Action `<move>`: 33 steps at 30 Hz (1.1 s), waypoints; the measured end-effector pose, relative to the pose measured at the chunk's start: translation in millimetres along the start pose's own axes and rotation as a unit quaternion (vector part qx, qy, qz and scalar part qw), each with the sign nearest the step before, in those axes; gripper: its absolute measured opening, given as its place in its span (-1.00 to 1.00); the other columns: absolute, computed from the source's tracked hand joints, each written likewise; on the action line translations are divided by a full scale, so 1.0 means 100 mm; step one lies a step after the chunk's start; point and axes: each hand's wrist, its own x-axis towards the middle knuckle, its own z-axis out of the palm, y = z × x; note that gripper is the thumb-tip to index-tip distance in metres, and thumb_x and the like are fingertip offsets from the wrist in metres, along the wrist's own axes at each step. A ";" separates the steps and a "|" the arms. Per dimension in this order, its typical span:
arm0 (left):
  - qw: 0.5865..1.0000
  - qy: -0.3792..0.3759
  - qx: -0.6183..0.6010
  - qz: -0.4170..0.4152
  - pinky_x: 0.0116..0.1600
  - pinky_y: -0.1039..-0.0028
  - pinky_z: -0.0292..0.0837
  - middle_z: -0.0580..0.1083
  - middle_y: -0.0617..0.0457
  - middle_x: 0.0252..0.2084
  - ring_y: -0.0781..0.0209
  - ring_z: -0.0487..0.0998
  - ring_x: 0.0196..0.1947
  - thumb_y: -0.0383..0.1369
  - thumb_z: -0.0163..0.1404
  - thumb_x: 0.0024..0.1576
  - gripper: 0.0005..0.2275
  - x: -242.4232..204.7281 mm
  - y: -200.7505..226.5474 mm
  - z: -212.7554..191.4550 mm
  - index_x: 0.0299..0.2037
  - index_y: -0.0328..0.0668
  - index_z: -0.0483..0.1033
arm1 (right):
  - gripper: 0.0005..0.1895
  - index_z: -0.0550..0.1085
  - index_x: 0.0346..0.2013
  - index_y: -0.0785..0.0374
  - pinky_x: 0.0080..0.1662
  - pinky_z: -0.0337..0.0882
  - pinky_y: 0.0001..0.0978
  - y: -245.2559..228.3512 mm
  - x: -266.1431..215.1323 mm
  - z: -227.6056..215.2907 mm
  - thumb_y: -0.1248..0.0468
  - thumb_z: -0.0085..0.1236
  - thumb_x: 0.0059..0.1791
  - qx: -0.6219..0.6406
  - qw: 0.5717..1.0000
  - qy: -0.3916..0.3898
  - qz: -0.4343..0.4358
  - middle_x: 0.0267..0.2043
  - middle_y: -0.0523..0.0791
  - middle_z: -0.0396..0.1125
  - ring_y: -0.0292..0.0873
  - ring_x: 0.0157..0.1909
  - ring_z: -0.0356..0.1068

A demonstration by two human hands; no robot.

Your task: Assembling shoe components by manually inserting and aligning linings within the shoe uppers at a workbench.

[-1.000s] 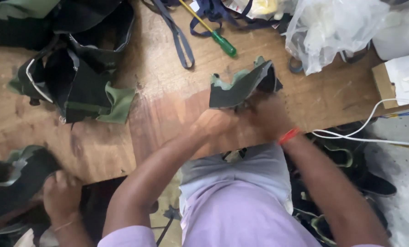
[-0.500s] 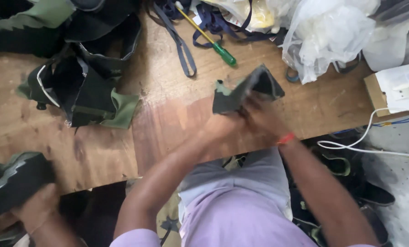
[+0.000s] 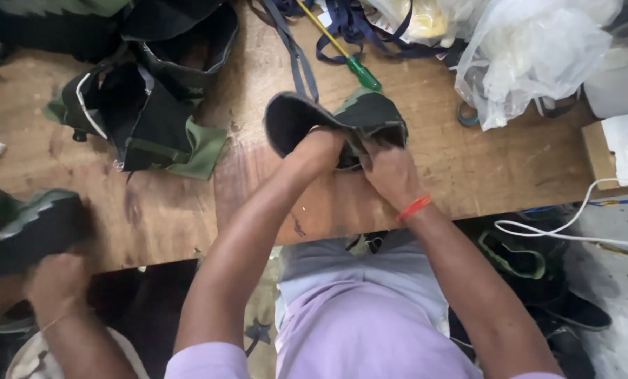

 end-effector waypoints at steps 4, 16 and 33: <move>0.996 0.058 -0.069 -0.002 -0.16 0.05 0.49 0.55 -0.39 -0.25 -0.34 0.58 -0.23 -0.41 0.15 -0.05 -0.73 -0.11 0.18 -0.24 -0.17 -0.44 0.55 | -0.80 0.59 -0.17 0.20 -0.22 0.43 0.12 0.27 0.09 0.10 0.16 0.14 0.06 -0.083 0.990 -0.093 0.059 -0.37 0.15 0.45 0.26 -0.28 0.44; 0.992 0.022 0.102 -0.072 0.27 -0.01 0.35 0.40 -0.27 0.20 -0.18 0.33 0.24 -0.41 -0.14 0.24 -0.68 -0.40 0.68 0.04 0.17 -0.28 0.46 | -0.80 0.59 -0.21 0.26 -0.23 0.44 0.04 0.78 -0.09 0.38 0.29 0.16 -0.09 -0.025 0.999 -0.008 -0.040 -0.24 0.10 0.48 0.25 -0.24 0.46; 0.987 -0.053 0.151 -0.032 0.41 -0.27 0.02 0.43 -0.30 0.18 -0.30 0.22 0.38 -0.42 -0.14 0.17 -0.68 -0.38 1.21 -0.58 0.12 -0.24 0.50 | -0.84 0.61 -0.38 0.29 -0.18 0.48 0.05 0.83 -0.09 0.48 0.28 0.15 -0.12 -0.102 0.990 -0.069 0.071 -0.33 0.13 0.46 0.23 -0.24 0.48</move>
